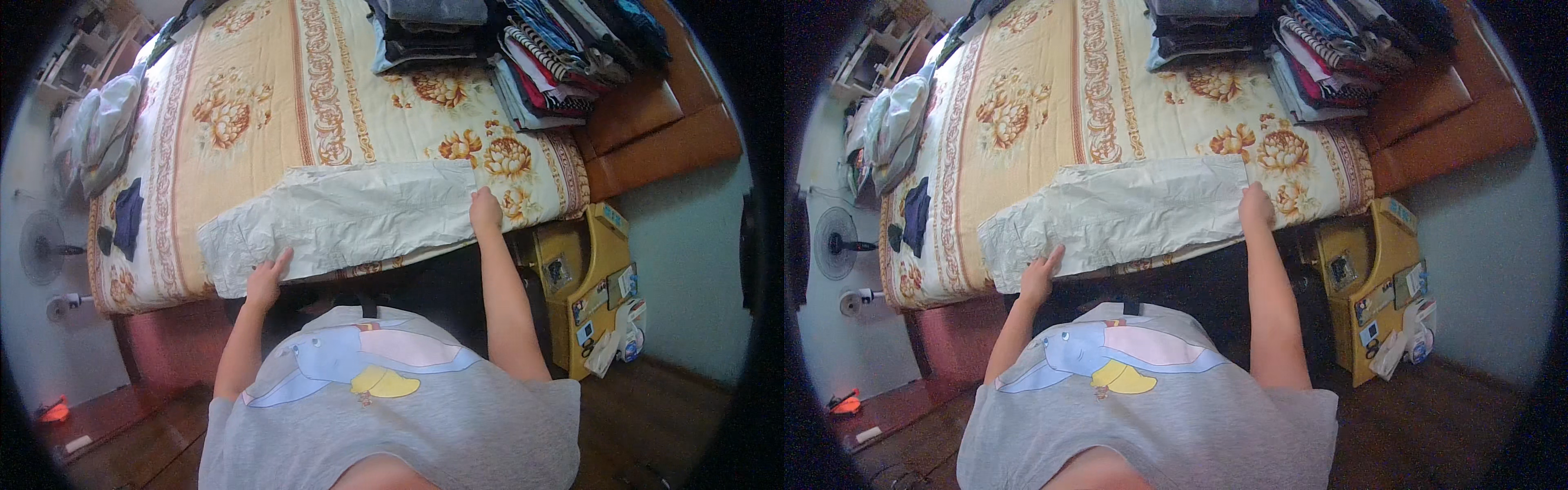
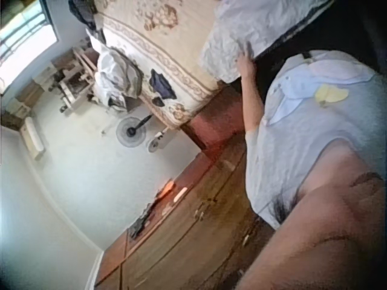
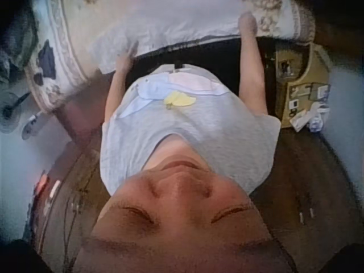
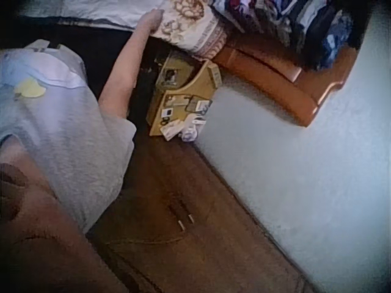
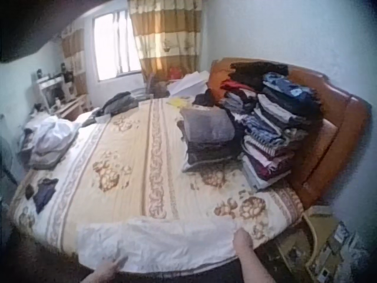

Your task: The person folds several garments on a bed, including black pants, blue jeans, black trousers, gray sweatpants, and a light-colored shirt. Each item is smoothed, folded into a compact rectangle, and placed on a growing stack on the right side of the bed.

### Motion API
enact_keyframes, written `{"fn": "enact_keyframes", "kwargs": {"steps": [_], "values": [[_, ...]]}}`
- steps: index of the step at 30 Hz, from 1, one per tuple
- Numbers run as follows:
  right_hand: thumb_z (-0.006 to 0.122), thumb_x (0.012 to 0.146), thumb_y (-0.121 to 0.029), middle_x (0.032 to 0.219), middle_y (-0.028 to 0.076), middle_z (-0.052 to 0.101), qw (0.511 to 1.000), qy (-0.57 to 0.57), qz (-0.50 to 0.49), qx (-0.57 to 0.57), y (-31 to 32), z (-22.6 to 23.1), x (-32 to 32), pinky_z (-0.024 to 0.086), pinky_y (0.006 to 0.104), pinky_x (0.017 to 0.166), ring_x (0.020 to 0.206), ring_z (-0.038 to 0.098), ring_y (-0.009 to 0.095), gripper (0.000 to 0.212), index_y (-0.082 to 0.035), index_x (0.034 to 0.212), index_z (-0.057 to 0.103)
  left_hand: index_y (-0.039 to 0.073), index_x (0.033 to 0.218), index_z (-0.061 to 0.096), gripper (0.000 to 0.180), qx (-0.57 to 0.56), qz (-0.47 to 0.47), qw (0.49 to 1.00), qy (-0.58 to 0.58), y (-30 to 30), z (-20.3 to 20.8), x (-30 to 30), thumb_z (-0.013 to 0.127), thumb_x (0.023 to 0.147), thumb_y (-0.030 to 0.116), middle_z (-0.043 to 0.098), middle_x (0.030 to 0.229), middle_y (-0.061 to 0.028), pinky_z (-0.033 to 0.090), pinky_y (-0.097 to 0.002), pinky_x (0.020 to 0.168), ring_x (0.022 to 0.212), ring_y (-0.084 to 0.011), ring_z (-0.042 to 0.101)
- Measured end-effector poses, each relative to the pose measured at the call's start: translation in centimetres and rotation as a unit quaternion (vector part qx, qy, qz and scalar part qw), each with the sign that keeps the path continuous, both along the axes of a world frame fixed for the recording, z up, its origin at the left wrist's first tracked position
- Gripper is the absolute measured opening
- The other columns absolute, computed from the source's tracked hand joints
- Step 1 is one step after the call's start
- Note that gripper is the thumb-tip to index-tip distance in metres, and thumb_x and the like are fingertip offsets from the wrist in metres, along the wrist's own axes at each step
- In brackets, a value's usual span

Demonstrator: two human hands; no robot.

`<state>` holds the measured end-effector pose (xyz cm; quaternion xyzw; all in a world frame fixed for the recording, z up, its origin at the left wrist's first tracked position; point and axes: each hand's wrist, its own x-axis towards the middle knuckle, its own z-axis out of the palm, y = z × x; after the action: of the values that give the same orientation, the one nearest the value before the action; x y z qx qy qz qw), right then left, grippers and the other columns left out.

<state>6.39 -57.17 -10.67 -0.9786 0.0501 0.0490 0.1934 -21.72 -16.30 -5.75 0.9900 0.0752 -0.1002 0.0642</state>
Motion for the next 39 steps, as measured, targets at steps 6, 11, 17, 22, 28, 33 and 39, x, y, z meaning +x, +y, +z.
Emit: {"fn": "enact_keyframes", "kwargs": {"steps": [6, 11, 17, 22, 28, 33, 39], "values": [[0.058, 0.081, -0.035, 0.1, 0.029, 0.056, 0.993, 0.016, -0.031, 0.112, 1.1, -0.2, -0.5, 0.042, 0.0446, 0.083, 0.096, 0.054, 0.041, 0.048, 0.007, 0.102, 0.052, 0.035, 0.132, 0.035, 0.069, -0.004, 0.017, 0.999, 0.027, 0.6, -0.5, 0.5, 0.047, 0.075, -0.001, 0.054, 0.086, -0.0117, 0.046, -0.0417, 0.071, 0.085, -0.0319, 0.055], [0.056, 0.082, -0.034, 0.1, 0.027, 0.058, 0.989, -0.076, 0.003, 0.125, -3.2, -2.2, 2.3, 0.042, 0.0408, 0.083, 0.095, 0.055, 0.039, 0.047, 0.01, 0.102, 0.055, 0.034, 0.132, 0.036, 0.066, -0.053, 0.006, 0.998, -0.041, 0.2, -1.3, 0.4, 0.046, 0.076, 0.001, 0.054, 0.085, -0.0114, 0.045, -0.0413, 0.068, 0.081, -0.031, 0.055], [0.053, 0.084, -0.029, 0.098, 0.028, 0.057, 0.999, -0.028, -0.043, -0.002, -6.5, 0.4, 3.5, 0.041, 0.0429, 0.083, 0.093, 0.055, 0.04, 0.043, 0.007, 0.106, 0.05, 0.031, 0.134, 0.032, 0.069, -0.156, -0.039, 0.987, 0.031, -4.1, -0.5, 2.5, 0.056, 0.073, 0.01, 0.053, 0.094, -0.0145, 0.046, -0.0417, 0.073, 0.087, -0.0333, 0.054], [0.049, 0.082, -0.015, 0.091, 0.021, 0.056, 0.94, -0.287, 0.171, 0.067, 4.9, 2.5, 2.4, 0.041, 0.0403, 0.081, 0.091, 0.052, 0.033, 0.021, 0.001, 0.095, 0.055, 0.007, 0.124, 0.042, 0.061, -0.096, 0.157, 0.944, -0.273, 2.3, -3.3, 2.3, 0.066, 0.071, 0.022, 0.054, 0.1, -0.0198, 0.044, -0.042, 0.077, 0.094, -0.034, 0.052], [0.049, 0.083, -0.023, 0.077, 0.021, 0.06, 0.936, -0.027, 0.352, 0.005, 24.4, 5.5, 0.5, 0.045, 0.0436, 0.07, 0.076, 0.058, 0.035, 0.027, -0.001, 0.082, 0.063, -0.005, 0.108, 0.05, 0.059, -0.251, 0.445, 0.821, -0.257, 10.9, -3.5, 3.9, 0.073, 0.068, 0.031, 0.059, 0.097, -0.0197, 0.043, -0.0375, 0.084, 0.092, -0.0318, 0.056], [0.05, 0.085, -0.031, 0.08, 0.022, 0.06, 0.913, 0.194, 0.338, 0.123, 28.0, 1.0, 4.0, 0.045, 0.0417, 0.07, 0.075, 0.058, 0.035, 0.035, 0.001, 0.081, 0.061, -0.006, 0.105, 0.048, 0.047, -0.319, 0.395, 0.826, -0.247, 12.0, -5.4, 4.1, 0.064, 0.077, 0.028, 0.06, 0.092, -0.0237, 0.045, -0.0393, 0.077, 0.087, -0.0356, 0.058], [0.05, 0.085, -0.034, 0.09, 0.017, 0.062, 0.935, 0.121, 0.288, 0.167, 29.7, -0.8, 5.1, 0.044, 0.0412, 0.076, 0.085, 0.058, 0.033, 0.031, -0.005, 0.089, 0.061, -0.006, 0.096, 0.048, 0.037, -0.268, 0.378, 0.839, -0.287, 13.2, -5.6, 4.1, 0.053, 0.086, 0.028, 0.057, 0.08, -0.0289, 0.043, -0.0459, 0.068, 0.079, -0.0442, 0.055]]}}
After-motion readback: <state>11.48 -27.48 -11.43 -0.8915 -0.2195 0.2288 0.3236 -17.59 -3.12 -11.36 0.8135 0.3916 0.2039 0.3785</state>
